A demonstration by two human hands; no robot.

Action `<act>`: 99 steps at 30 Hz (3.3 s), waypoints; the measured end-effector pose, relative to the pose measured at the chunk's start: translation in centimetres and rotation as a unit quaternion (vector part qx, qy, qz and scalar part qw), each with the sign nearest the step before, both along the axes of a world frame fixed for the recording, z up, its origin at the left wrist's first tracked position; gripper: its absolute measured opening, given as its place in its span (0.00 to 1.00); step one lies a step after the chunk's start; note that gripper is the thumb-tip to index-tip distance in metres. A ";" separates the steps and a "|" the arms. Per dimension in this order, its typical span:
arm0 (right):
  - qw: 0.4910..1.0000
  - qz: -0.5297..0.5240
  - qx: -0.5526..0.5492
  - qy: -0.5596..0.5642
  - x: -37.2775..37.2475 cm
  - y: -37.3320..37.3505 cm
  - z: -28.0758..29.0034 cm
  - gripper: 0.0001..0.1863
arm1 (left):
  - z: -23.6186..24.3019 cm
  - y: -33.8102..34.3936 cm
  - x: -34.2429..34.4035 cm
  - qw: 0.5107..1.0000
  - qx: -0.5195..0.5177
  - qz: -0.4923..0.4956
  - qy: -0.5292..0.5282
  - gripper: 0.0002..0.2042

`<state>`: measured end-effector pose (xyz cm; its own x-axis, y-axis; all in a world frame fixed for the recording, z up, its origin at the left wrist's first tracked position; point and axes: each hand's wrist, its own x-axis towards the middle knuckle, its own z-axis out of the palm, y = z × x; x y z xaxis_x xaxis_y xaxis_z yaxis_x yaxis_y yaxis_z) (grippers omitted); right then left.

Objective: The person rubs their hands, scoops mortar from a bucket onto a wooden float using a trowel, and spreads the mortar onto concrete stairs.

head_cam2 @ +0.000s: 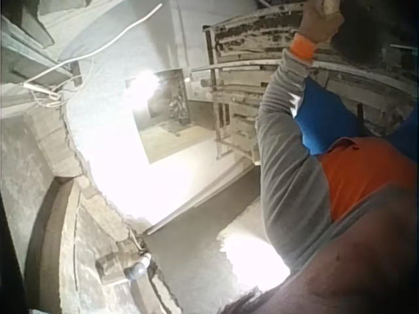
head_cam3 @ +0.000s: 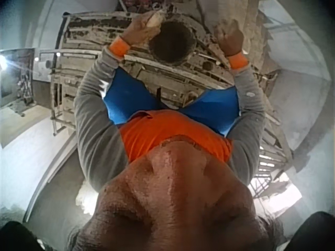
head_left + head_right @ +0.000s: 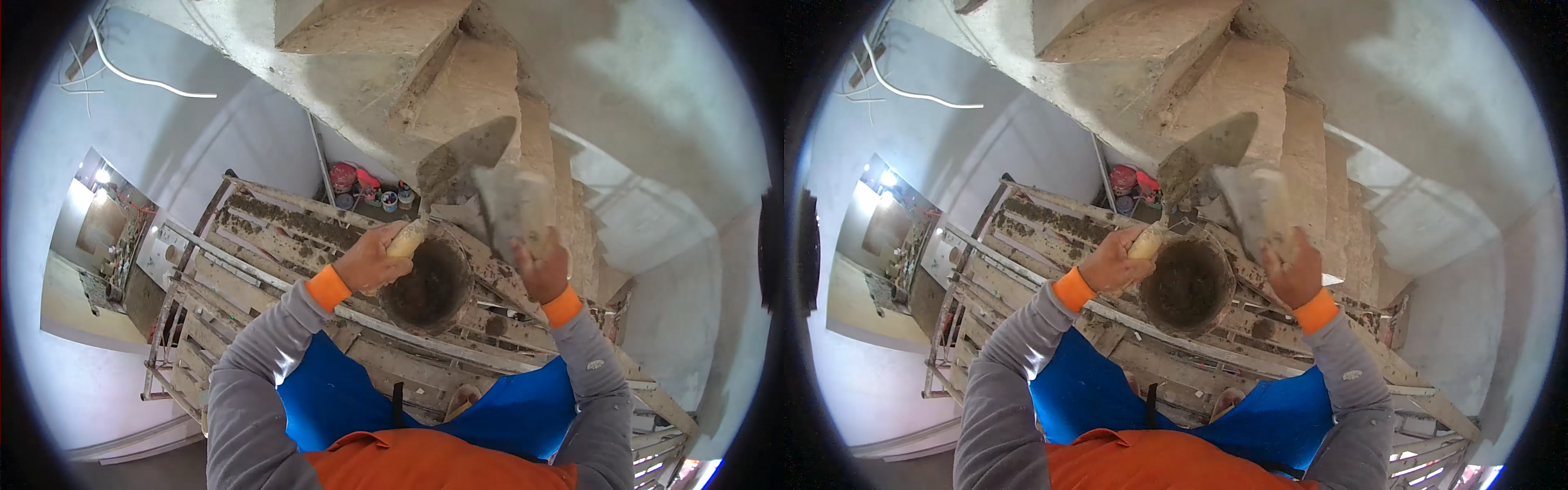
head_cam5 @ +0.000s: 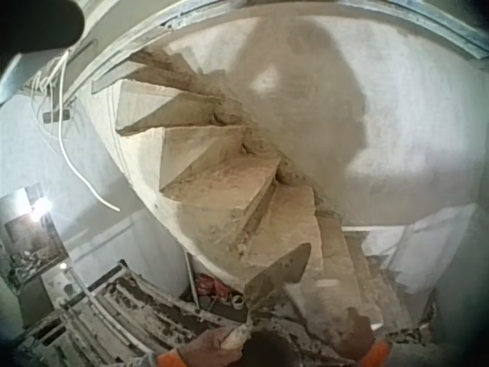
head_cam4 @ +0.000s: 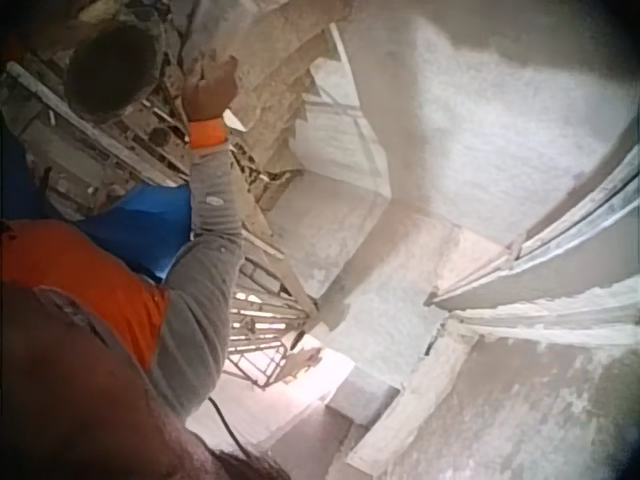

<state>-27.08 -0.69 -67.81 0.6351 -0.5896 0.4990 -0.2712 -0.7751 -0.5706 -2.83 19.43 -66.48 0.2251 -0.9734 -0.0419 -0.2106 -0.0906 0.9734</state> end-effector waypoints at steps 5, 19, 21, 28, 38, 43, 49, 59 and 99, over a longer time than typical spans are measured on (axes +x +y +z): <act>0.957 0.152 -0.154 0.192 -0.9 -0.7 -2.5 0.17 | -0.4 0.3 1.3 0.999 0.020 -0.029 0.009 0.20; 0.970 0.069 -0.119 0.203 1.8 0.8 1.6 0.21 | -3.5 1.4 1.9 0.962 -0.007 -0.076 -0.264 0.23; 0.964 0.081 -0.106 0.230 2.3 1.0 1.8 0.21 | -3.4 1.5 1.8 0.964 0.004 -0.077 -0.256 0.22; 0.931 0.173 -0.192 0.259 3.3 0.9 2.6 0.20 | -6.0 1.3 2.7 0.923 -0.024 -0.138 -0.357 0.23; 0.969 0.125 -0.128 0.172 2.1 0.0 1.2 0.19 | -6.4 1.3 3.9 0.878 0.066 -0.104 -0.463 0.26; 0.980 0.072 -0.098 0.157 0.7 -1.3 -0.2 0.13 | -6.0 1.0 4.3 0.918 0.036 -0.124 -0.376 0.22; 0.930 0.199 -0.198 0.237 3.3 0.0 0.7 0.16 | -5.7 1.3 3.5 0.895 0.027 -0.161 -0.414 0.22; 0.933 0.164 -0.221 0.231 2.9 0.5 2.1 0.17 | -5.0 1.1 4.0 0.891 0.038 -0.113 -0.438 0.23; 0.990 -0.004 -0.041 0.134 3.7 0.3 0.1 0.20 | -3.2 0.8 0.9 0.983 0.050 -0.024 -0.176 0.14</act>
<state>-23.41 -0.44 -67.71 0.7465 -0.5592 0.3606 -0.4101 -0.8135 -0.4124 -1.93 20.26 -69.73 0.1969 -0.9782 -0.0655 -0.5385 -0.1638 0.8265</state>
